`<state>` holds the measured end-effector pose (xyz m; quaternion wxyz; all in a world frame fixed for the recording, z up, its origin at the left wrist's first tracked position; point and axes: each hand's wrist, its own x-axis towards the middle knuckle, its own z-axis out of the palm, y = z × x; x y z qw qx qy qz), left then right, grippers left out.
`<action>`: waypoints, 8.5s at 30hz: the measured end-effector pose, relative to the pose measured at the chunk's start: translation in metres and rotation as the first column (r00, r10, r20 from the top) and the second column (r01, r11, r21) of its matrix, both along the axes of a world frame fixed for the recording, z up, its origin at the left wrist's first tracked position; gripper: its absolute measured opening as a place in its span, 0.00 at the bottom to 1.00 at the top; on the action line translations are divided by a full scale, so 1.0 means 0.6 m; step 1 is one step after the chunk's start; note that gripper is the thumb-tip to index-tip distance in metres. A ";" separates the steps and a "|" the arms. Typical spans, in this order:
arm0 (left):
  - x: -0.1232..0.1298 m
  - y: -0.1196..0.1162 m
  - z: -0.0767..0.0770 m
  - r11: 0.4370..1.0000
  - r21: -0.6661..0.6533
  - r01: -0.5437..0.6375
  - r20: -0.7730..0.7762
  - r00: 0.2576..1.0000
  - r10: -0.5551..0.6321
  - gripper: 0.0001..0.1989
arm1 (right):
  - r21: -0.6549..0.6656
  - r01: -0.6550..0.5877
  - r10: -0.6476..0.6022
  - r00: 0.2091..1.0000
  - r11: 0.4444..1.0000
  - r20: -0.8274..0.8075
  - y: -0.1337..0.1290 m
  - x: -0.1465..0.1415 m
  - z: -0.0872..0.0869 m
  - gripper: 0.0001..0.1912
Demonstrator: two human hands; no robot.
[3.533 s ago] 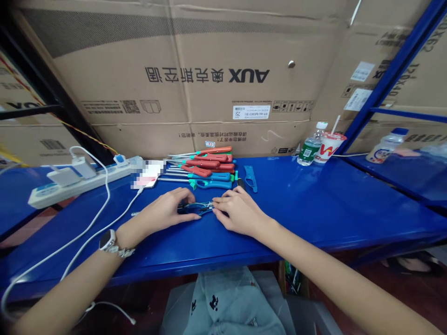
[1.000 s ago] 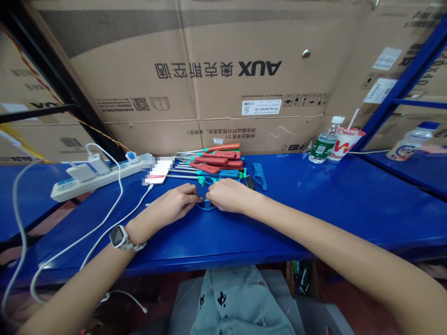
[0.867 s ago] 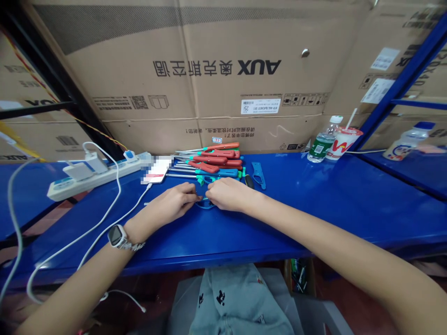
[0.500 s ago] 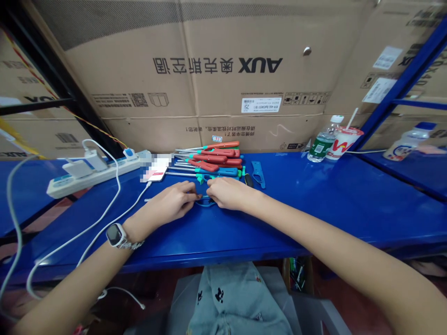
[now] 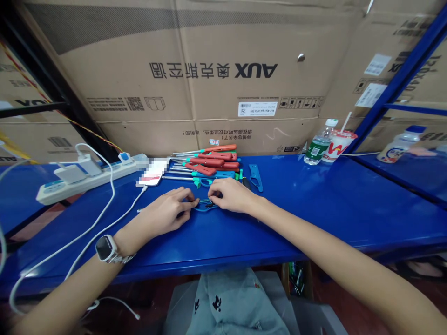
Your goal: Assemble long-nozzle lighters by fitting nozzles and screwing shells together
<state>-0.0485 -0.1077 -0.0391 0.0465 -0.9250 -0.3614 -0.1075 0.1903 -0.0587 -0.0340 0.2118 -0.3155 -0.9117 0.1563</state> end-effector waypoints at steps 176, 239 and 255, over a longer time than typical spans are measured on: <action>-0.036 0.026 -0.005 0.975 -0.220 -0.019 0.321 0.943 0.091 0.14 | 0.129 0.035 -0.044 0.996 0.991 0.072 -0.024 -0.065 -0.010 0.05; -0.045 0.017 0.017 0.916 -0.400 -0.028 0.332 0.927 0.173 0.08 | 0.132 -0.077 0.098 0.982 0.988 -0.159 -0.018 -0.066 -0.044 0.04; -0.041 0.017 0.010 0.960 -0.272 -0.072 0.221 0.966 0.135 0.08 | 0.210 -0.129 0.138 0.990 0.969 -0.029 -0.039 -0.058 -0.048 0.14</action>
